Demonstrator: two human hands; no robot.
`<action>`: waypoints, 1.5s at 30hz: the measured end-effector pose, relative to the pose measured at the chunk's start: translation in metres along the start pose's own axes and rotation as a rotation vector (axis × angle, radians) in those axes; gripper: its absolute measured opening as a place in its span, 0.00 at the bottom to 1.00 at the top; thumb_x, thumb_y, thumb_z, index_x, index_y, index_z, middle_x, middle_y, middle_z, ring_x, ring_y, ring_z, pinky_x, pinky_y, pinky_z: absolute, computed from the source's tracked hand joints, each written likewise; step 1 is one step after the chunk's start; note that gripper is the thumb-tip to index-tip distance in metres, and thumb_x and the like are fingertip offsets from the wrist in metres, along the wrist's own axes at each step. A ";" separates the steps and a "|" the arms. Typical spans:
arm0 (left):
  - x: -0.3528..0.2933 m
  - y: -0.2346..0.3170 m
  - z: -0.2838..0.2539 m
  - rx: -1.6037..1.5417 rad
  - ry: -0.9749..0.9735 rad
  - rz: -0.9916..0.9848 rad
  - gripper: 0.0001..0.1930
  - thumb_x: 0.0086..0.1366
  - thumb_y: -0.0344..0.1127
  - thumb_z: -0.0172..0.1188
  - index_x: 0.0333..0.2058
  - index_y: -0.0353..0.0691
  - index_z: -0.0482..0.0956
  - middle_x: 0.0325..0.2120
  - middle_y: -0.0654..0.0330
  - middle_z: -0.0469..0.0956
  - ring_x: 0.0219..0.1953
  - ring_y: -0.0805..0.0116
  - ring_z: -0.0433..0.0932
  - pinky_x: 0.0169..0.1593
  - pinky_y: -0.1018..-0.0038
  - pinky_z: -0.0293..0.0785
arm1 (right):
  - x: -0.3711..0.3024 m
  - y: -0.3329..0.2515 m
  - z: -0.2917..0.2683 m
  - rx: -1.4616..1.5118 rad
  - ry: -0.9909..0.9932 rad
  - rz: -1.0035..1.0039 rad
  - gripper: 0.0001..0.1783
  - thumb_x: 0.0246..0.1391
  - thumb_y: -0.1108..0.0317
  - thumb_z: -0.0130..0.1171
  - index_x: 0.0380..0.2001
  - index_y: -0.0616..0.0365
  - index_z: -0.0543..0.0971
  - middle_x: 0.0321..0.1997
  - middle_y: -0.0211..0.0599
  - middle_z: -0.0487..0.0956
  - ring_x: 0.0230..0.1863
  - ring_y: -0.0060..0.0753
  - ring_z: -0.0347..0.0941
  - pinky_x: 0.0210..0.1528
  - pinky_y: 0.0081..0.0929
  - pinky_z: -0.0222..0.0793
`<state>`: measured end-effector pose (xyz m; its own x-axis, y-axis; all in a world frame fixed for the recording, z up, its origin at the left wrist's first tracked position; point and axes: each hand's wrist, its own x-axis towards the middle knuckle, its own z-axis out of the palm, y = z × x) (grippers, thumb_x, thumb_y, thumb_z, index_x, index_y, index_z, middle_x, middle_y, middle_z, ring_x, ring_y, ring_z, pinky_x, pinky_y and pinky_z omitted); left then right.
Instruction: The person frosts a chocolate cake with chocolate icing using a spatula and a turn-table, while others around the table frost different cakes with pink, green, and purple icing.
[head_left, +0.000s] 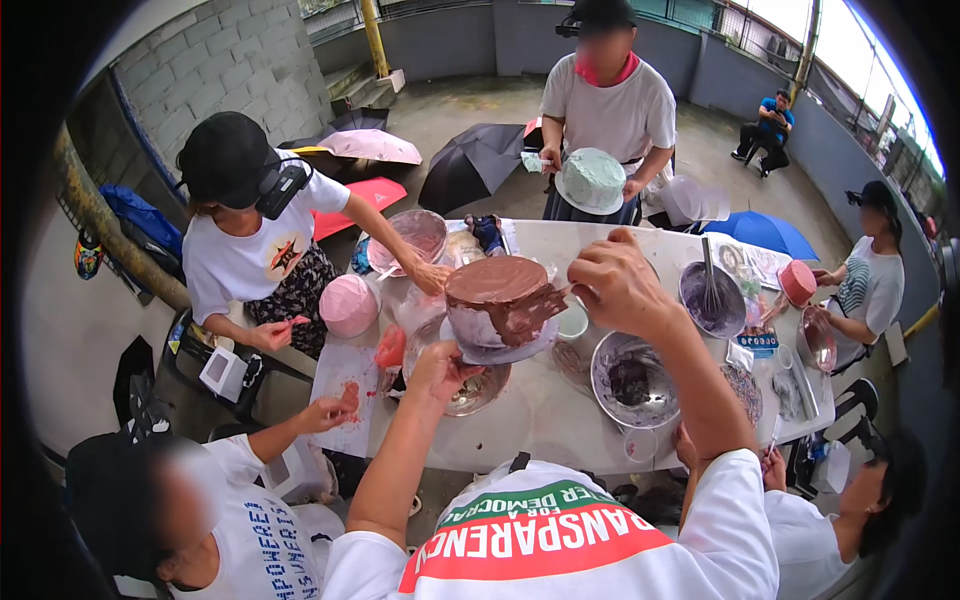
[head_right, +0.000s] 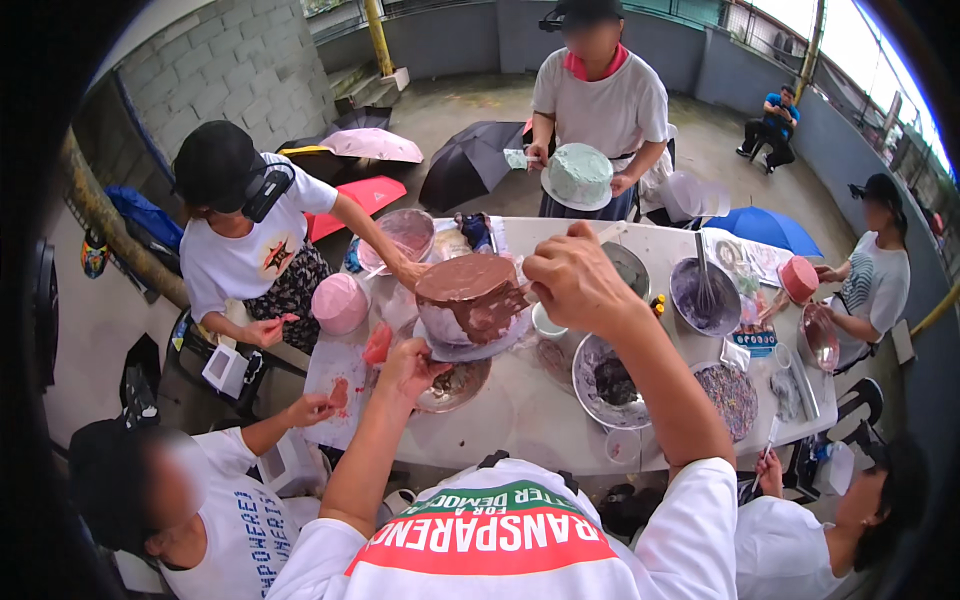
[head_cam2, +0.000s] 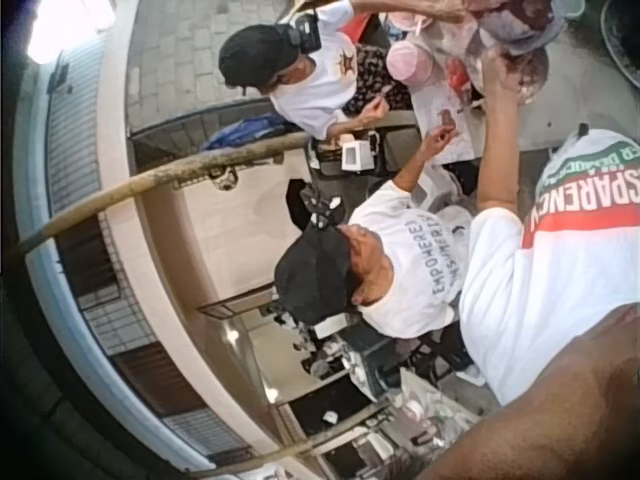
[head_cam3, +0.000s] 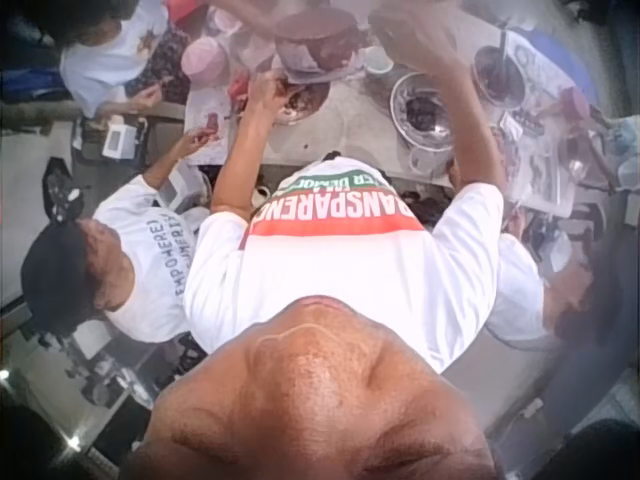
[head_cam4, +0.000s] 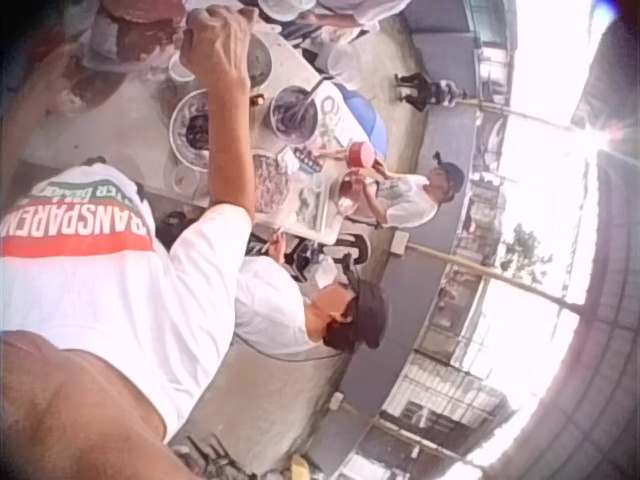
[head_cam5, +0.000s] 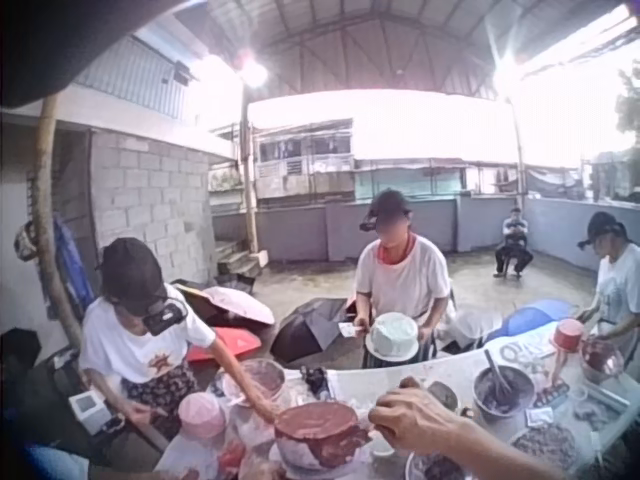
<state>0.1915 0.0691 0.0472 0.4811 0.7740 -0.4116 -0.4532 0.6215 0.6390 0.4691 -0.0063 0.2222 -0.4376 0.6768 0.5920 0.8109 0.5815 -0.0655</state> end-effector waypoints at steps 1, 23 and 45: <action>-0.001 -0.001 0.002 -0.008 -0.005 -0.001 0.22 0.50 0.25 0.49 0.47 0.27 0.64 0.37 0.48 0.75 0.33 0.59 0.79 0.28 0.64 0.83 | 0.000 0.001 0.002 -0.002 0.002 0.003 0.07 0.35 0.73 0.61 0.18 0.55 0.71 0.19 0.33 0.70 0.27 0.37 0.69 0.40 0.34 0.56; 0.001 0.000 0.002 -0.031 -0.018 0.041 0.22 0.51 0.25 0.48 0.47 0.30 0.66 0.37 0.51 0.76 0.35 0.61 0.80 0.27 0.64 0.83 | 0.000 -0.005 -0.012 -0.091 0.133 0.089 0.08 0.34 0.74 0.60 0.18 0.55 0.71 0.20 0.33 0.71 0.28 0.36 0.70 0.38 0.34 0.56; -0.008 0.010 0.006 -0.038 -0.051 0.087 0.21 0.50 0.24 0.48 0.46 0.28 0.66 0.37 0.50 0.75 0.34 0.61 0.79 0.28 0.65 0.83 | -0.022 0.034 -0.005 0.046 0.125 0.249 0.08 0.35 0.73 0.64 0.21 0.55 0.74 0.22 0.31 0.75 0.28 0.35 0.72 0.38 0.33 0.56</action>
<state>0.1873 0.0682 0.0606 0.4760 0.8187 -0.3211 -0.5228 0.5570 0.6454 0.5080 -0.0034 0.2112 -0.1731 0.7421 0.6475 0.8679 0.4257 -0.2559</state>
